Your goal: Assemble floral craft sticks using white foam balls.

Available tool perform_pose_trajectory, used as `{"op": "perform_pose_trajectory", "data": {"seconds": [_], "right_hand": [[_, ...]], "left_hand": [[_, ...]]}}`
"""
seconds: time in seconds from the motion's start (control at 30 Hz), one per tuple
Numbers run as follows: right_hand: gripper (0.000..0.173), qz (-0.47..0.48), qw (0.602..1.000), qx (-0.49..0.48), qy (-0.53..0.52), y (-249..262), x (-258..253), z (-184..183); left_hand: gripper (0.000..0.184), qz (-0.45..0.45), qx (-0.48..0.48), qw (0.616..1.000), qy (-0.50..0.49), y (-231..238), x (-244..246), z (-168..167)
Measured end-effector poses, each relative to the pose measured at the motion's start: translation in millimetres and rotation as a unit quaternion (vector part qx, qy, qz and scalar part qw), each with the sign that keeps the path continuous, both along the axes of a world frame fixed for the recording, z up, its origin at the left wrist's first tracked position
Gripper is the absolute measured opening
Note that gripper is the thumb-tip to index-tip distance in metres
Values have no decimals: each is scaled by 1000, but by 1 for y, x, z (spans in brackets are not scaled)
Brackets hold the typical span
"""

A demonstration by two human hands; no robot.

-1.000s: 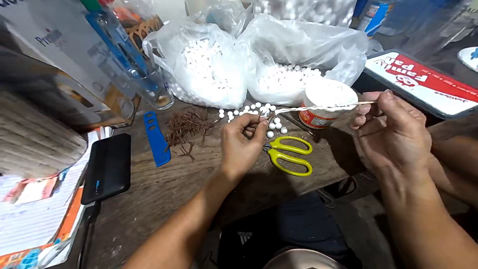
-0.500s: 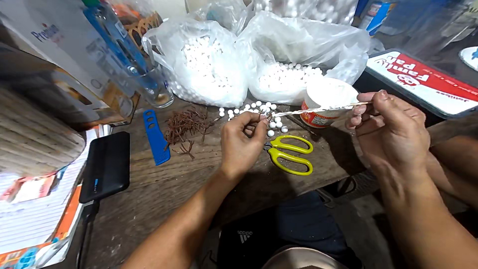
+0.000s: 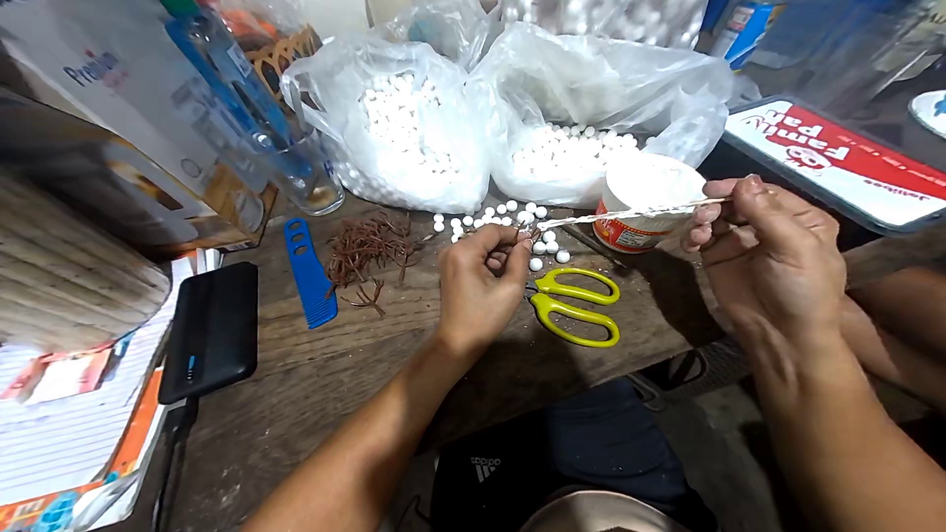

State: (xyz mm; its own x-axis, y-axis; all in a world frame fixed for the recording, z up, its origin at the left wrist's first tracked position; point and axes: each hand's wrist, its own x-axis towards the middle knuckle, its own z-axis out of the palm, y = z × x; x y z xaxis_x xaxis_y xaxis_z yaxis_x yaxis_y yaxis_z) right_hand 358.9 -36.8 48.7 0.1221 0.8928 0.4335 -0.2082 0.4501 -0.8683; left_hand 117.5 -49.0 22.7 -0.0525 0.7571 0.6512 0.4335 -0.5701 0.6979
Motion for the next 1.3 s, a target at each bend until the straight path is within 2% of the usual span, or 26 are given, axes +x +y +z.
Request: {"op": "perform_pose_trajectory", "data": {"seconds": [0.4,0.77,1.3], "right_hand": [[43,24,999,-4,27,-5,0,4],[39,26,1000,9,3,-4,-6,2],[38,21,1000,11,-7,-2,-6,3]], "left_hand": [[8,11,4,1000,21,1,-1,0],[10,1,23,998,66,1,-1,-3],[11,5,12,998,65,1,-2,-1]]}}
